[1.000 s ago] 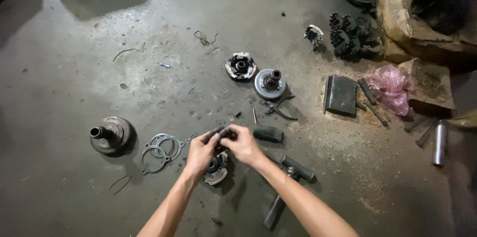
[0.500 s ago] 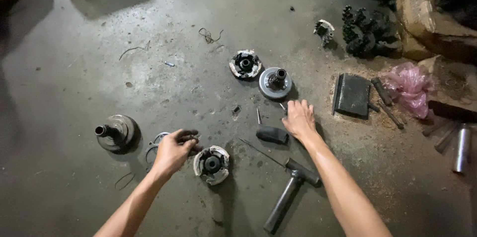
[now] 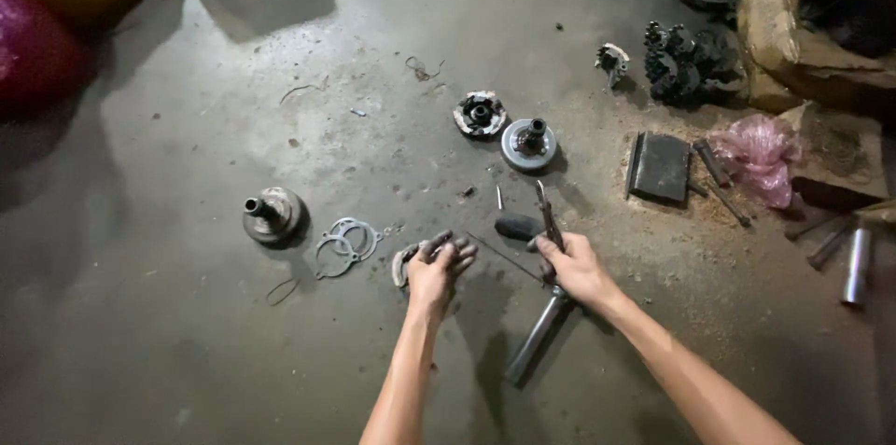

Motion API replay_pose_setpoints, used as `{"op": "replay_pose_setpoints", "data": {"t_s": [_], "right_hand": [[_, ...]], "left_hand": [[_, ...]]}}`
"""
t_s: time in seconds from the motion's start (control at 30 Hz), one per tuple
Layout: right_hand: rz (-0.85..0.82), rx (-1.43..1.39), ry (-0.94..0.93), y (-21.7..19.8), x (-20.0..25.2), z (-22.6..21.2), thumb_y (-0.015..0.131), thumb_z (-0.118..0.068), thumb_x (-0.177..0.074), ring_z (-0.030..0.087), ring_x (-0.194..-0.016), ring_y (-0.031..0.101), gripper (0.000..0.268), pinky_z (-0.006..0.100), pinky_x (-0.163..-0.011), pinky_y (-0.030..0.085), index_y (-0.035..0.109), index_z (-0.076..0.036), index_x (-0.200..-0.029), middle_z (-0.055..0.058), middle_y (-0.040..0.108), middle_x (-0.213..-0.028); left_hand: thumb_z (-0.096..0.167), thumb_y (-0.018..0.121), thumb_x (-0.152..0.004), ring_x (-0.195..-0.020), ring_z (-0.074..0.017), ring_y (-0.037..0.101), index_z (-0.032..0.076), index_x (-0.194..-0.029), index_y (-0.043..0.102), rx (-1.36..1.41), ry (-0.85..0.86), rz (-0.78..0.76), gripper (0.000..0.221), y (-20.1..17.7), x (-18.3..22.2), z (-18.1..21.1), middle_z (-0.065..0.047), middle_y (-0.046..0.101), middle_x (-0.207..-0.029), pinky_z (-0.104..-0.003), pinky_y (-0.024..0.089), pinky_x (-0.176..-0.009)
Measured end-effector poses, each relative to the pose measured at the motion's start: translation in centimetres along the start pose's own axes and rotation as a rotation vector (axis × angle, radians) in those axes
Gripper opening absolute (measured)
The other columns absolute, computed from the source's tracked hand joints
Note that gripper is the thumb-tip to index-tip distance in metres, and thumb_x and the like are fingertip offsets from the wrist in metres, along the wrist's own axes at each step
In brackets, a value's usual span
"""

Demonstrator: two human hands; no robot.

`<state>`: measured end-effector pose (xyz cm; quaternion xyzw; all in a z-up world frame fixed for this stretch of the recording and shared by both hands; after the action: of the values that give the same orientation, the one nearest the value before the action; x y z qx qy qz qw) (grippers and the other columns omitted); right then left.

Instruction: Cleaning and assembling motorcycle clutch components on the floor using a rag and alignment tools.

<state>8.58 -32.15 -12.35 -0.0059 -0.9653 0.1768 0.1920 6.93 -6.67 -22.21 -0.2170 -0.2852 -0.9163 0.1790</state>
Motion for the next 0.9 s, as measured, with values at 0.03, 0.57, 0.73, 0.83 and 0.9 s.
{"op": "replay_pose_setpoints", "data": {"t_s": [0.03,0.57,0.73,0.83,0.9], "right_hand": [[-0.028,-0.082,-0.021,1.0,0.9,-1.0,0.062,-0.036,-0.102,0.021,-0.039,0.057,0.051,0.032,-0.042,0.05,0.066,-0.007,-0.061,0.011,0.055,-0.044],[-0.599,-0.134,0.025,12.6,2.5,3.7,0.053,-0.038,-0.104,0.025,-0.101,0.075,0.05,0.043,-0.089,0.061,0.077,0.003,-0.119,0.018,0.08,-0.107],[-0.496,0.134,-0.217,11.4,2.8,2.2,0.051,-0.034,-0.107,0.013,-0.083,0.058,0.038,0.035,-0.078,0.054,0.078,-0.011,-0.093,0.001,0.069,-0.08],[-0.434,0.21,-0.29,10.8,3.7,1.3,0.054,-0.034,-0.105,0.013,-0.084,0.065,0.034,0.038,-0.082,0.057,0.077,-0.01,-0.097,0.007,0.075,-0.085],[-0.419,0.195,-0.315,10.6,3.9,1.5,0.055,-0.029,-0.105,0.015,-0.087,0.066,0.029,0.041,-0.084,0.056,0.075,-0.008,-0.1,0.011,0.075,-0.088]], "left_hand": [[-0.008,0.057,-0.096,-0.104,-0.0463,0.071,-0.011,-0.137,0.051,0.089,-0.022,-0.061,0.041,-0.1,0.3,-0.6,-0.038,0.066,-0.12,-0.054,0.061,-0.089],[-0.002,0.064,-0.096,-0.092,-0.0415,0.075,-0.01,-0.128,0.064,0.05,0.071,-0.185,0.034,-3.6,0.2,3.6,-0.034,0.071,-0.113,-0.049,0.066,-0.075],[-0.001,0.067,-0.095,-0.094,-0.0394,0.075,-0.008,-0.123,0.069,0.016,0.114,-0.219,0.029,-2.9,-0.4,2.7,-0.034,0.073,-0.11,-0.049,0.065,-0.075],[-0.005,0.064,-0.095,-0.095,-0.0432,0.075,-0.01,-0.123,0.067,0.091,0.098,-0.245,0.028,-2.2,-0.4,2.3,-0.035,0.072,-0.111,-0.054,0.064,-0.079],[-0.004,0.065,-0.095,-0.095,-0.0411,0.075,-0.009,-0.123,0.068,0.076,0.082,-0.256,0.028,-2.1,-0.2,2.2,-0.033,0.073,-0.111,-0.053,0.065,-0.079]]}}
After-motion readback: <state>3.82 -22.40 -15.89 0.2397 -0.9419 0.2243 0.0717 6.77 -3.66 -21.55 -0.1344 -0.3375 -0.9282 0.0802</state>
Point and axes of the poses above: each hand's wrist, its own x-axis away from the middle knuckle, its own y-axis out of the palm, z = x × y, the point moved 10 cm from there along -x, towards the middle knuckle
